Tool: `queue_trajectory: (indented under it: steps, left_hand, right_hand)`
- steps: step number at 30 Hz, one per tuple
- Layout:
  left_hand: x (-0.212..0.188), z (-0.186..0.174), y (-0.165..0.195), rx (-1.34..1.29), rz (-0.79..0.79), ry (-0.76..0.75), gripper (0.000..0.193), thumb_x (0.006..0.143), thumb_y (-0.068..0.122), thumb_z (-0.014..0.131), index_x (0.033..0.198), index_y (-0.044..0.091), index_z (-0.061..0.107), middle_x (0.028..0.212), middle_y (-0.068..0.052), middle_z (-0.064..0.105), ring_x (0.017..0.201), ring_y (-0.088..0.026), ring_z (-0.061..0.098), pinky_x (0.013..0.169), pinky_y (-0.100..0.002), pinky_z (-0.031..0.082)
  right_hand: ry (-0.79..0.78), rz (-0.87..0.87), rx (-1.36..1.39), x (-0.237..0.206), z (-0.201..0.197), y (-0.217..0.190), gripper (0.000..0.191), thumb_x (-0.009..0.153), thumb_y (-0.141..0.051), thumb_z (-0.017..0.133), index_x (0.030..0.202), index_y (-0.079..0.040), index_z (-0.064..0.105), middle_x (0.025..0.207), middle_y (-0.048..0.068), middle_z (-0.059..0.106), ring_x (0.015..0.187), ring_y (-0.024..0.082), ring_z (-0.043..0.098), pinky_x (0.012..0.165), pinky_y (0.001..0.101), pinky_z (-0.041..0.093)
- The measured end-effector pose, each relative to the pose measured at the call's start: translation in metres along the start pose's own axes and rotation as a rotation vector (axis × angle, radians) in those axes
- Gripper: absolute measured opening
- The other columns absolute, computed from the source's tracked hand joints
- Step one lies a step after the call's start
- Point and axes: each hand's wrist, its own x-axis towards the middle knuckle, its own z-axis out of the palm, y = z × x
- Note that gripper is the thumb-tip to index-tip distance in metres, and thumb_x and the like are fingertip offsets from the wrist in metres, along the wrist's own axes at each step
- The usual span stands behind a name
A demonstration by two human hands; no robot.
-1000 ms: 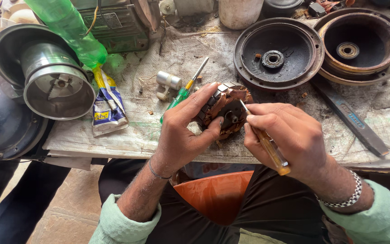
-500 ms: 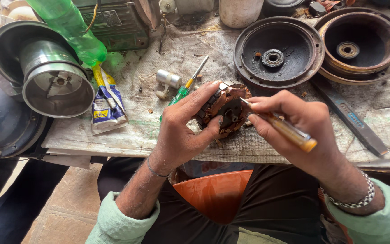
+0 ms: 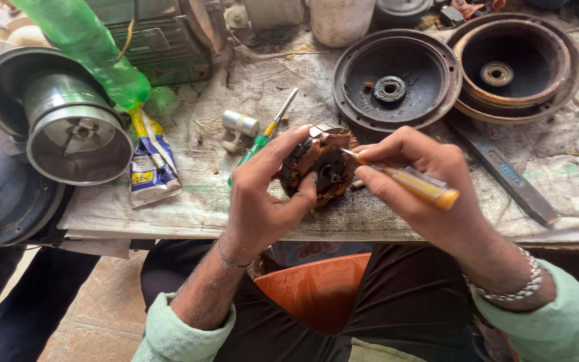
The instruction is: The person holds a motor armature with old copper windings and uses a screwdriver to pry and strip the burnt windings and insulation from its slots, working around the part by hand and letting debris fall onto the workbench.
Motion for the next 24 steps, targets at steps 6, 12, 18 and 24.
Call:
queue_trajectory:
  steps: [6,12,18,24]
  left_hand:
    - [0.009,-0.003,0.016,0.295,0.219,0.042,0.048,0.086,0.007,0.082,0.129,0.001,0.063,0.136,-0.015,0.065,0.127,-0.032,0.062,0.112,-0.042,0.05]
    - [0.023,-0.004,0.033,0.429,0.289,-0.065,0.032,0.09,0.004,0.078,0.12,0.002,0.067,0.123,-0.01,0.067,0.117,-0.031,0.063,0.103,-0.041,0.054]
    - [0.023,-0.004,0.038,0.53,0.322,-0.041,0.024,0.092,0.004,0.075,0.115,0.002,0.068,0.119,-0.008,0.069,0.113,-0.029,0.067,0.099,-0.041,0.054]
    - [0.02,-0.007,0.035,0.752,0.518,-0.043,0.02,0.097,0.014,0.071,0.116,0.006,0.072,0.126,-0.009,0.07,0.116,-0.025,0.067,0.102,-0.043,0.051]
  right_hand:
    - [-0.021,-0.193,-0.165,-0.002,0.007,-0.009,0.019,0.093,-0.004,0.074,0.109,-0.001,0.065,0.113,0.012,0.078,0.1,0.017,0.079,0.084,0.0273,0.064]
    - [0.062,-0.225,-0.287,-0.007,0.009,-0.011,0.017,0.086,-0.004,0.075,0.1,0.0,0.066,0.1,0.012,0.078,0.087,0.018,0.08,0.076,0.0284,0.063]
    - [0.171,-0.397,-0.399,-0.009,0.011,-0.006,0.018,0.081,-0.001,0.077,0.095,-0.001,0.065,0.1,0.016,0.074,0.084,0.023,0.077,0.074,0.0311,0.063]
    - [0.165,-0.527,-0.471,-0.008,0.014,-0.006,0.021,0.078,0.001,0.078,0.092,0.0,0.063,0.094,0.014,0.074,0.081,0.026,0.075,0.073,0.0355,0.061]
